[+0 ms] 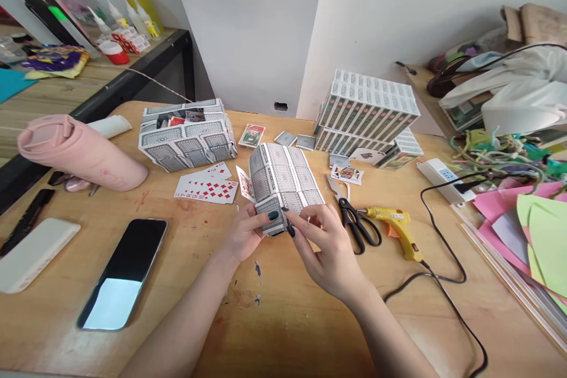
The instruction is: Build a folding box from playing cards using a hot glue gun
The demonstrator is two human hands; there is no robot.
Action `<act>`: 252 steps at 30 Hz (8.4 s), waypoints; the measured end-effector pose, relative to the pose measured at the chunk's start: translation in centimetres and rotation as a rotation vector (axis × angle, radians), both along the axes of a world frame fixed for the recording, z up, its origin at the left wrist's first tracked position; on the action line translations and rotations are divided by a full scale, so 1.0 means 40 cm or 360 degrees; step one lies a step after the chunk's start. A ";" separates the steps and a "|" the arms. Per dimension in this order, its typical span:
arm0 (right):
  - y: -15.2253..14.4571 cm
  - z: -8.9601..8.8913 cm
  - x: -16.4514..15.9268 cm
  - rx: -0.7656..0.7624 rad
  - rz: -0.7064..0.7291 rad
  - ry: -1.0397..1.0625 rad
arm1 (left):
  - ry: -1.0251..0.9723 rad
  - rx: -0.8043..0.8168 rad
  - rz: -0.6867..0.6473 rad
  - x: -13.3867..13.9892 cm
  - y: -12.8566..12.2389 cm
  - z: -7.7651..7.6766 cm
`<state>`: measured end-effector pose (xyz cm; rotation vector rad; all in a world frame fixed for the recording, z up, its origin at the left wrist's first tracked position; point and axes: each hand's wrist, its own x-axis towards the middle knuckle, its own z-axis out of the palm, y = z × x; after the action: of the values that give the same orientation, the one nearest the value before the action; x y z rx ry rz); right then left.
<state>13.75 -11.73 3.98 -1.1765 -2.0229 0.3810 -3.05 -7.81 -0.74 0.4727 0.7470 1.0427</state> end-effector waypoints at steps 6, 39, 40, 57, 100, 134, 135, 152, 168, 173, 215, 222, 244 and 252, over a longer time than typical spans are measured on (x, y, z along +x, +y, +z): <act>0.020 -0.001 -0.027 0.0089 -0.0037 -0.0360 | -0.0035 -0.0039 0.0005 -0.002 0.002 -0.005; 0.071 0.002 -0.029 0.0065 -0.0128 -0.0511 | -0.0080 0.0018 -0.0006 -0.003 0.005 -0.007; 0.071 0.002 -0.029 0.0051 -0.0138 -0.0499 | -0.0079 0.0015 -0.0005 -0.003 0.005 -0.006; 0.046 -0.024 0.020 0.0231 0.0061 -0.0467 | -0.0060 -0.0015 -0.0005 -0.002 0.003 -0.005; 0.101 -0.020 0.005 -0.0122 0.0114 0.0055 | -0.0015 0.0018 -0.0005 -0.011 0.005 -0.007; 0.060 -0.031 0.007 -0.0062 0.0162 0.0115 | 0.0015 -0.0030 -0.0008 -0.010 0.006 0.001; 0.058 -0.030 0.008 -0.0072 0.0175 0.0125 | 0.0012 -0.0025 -0.0015 -0.010 0.006 0.001; -0.009 -0.052 -0.049 -0.0089 -0.0077 -0.0261 | 0.0049 0.0048 -0.0063 -0.012 0.003 -0.002; -0.103 -0.051 -0.091 0.0021 -0.0338 -0.0371 | 0.0058 0.0088 -0.0095 0.002 -0.006 -0.008; -0.117 -0.057 -0.106 0.0086 -0.0417 -0.0448 | 0.0064 0.0059 -0.0045 0.004 -0.008 -0.013; -0.030 -0.014 -0.011 -0.1240 -0.0552 0.1908 | 0.0025 0.0019 0.0053 -0.005 0.003 -0.002; 0.042 0.051 0.041 -0.0856 -0.0448 0.1769 | 0.0023 0.0030 0.0026 -0.020 0.009 0.000; 0.051 -0.005 0.034 -0.1063 0.0008 0.1020 | -0.0084 0.0323 0.0023 -0.062 -0.021 0.023; 0.003 -0.053 0.002 -0.1023 0.0045 0.1257 | 0.0598 0.0683 -0.0374 -0.037 -0.049 0.070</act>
<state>13.84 -11.60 1.85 -1.0963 -1.2386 1.3450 -4.55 -9.75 2.07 1.1226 0.7735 0.9002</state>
